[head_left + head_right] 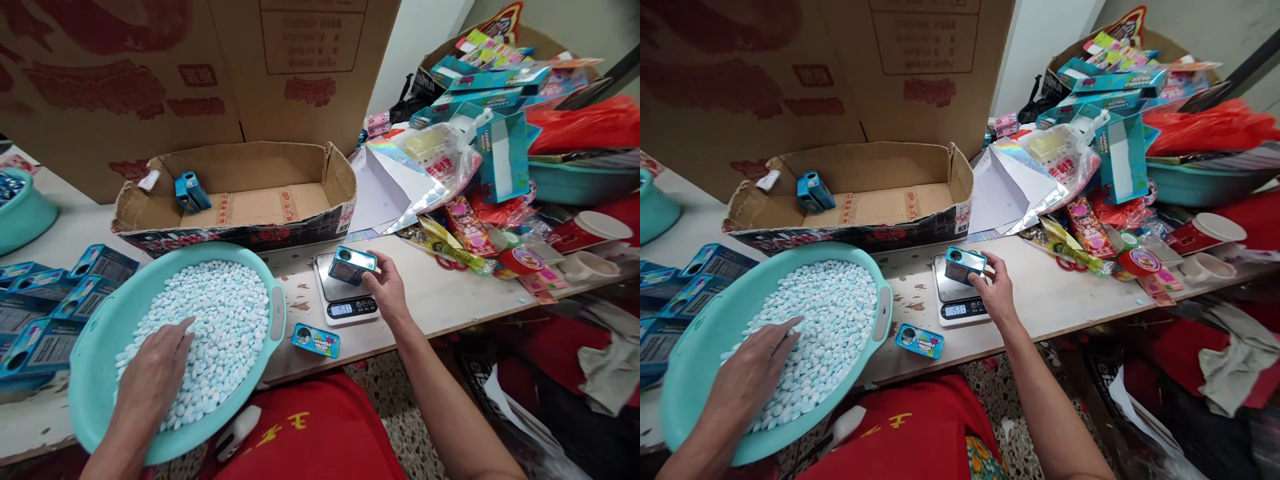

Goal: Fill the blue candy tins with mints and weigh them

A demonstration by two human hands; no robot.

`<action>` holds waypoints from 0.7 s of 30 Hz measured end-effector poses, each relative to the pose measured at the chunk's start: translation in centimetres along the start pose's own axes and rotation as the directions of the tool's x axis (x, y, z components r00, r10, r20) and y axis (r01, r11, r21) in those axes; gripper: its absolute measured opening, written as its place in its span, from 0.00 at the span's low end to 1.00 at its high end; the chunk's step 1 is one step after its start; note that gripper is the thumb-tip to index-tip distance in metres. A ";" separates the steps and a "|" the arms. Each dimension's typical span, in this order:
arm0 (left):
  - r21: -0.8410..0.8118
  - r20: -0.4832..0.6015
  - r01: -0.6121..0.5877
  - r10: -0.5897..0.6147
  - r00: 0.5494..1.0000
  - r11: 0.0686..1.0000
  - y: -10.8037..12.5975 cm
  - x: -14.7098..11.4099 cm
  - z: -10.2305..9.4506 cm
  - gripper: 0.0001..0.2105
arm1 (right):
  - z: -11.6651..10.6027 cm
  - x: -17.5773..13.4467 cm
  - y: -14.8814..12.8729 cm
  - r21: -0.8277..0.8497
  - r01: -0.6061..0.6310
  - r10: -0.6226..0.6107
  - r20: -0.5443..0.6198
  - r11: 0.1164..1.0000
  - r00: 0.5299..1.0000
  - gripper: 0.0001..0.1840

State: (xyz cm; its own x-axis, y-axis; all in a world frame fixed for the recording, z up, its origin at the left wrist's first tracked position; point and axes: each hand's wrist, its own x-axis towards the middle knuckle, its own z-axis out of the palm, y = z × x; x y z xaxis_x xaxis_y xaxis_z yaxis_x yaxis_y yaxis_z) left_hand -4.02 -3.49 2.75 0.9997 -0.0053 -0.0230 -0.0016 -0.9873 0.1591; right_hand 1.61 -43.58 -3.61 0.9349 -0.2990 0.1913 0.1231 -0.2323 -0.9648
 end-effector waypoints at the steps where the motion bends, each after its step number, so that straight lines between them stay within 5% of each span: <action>1: -0.012 -0.011 0.011 -0.011 1.000 1.000 0.0 -0.1 0.1 0.22 | 0.1 0.0 0.0 0.006 0.002 -0.001 -0.003 1.000 1.000 0.33; 14: -0.039 0.023 -0.021 0.022 0.999 0.999 -1.4 -0.1 0.9 0.20 | -1.4 -0.9 0.2 -0.001 -0.009 0.009 -0.030 1.000 1.000 0.27; 21: -0.063 0.042 0.104 -0.101 0.994 0.993 -0.3 -0.4 -0.1 0.19 | -1.0 -0.2 -1.0 -0.032 -0.046 0.047 0.014 0.998 0.999 0.31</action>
State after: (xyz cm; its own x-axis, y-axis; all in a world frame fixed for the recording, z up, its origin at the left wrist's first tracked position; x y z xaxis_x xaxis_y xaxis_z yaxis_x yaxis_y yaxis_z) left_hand -4.45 -3.13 2.82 0.9929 0.0876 -0.0809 0.1034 -0.9705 0.2180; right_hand 1.00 -44.24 -2.45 0.9443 -0.2963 0.1435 0.0691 -0.2478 -0.9664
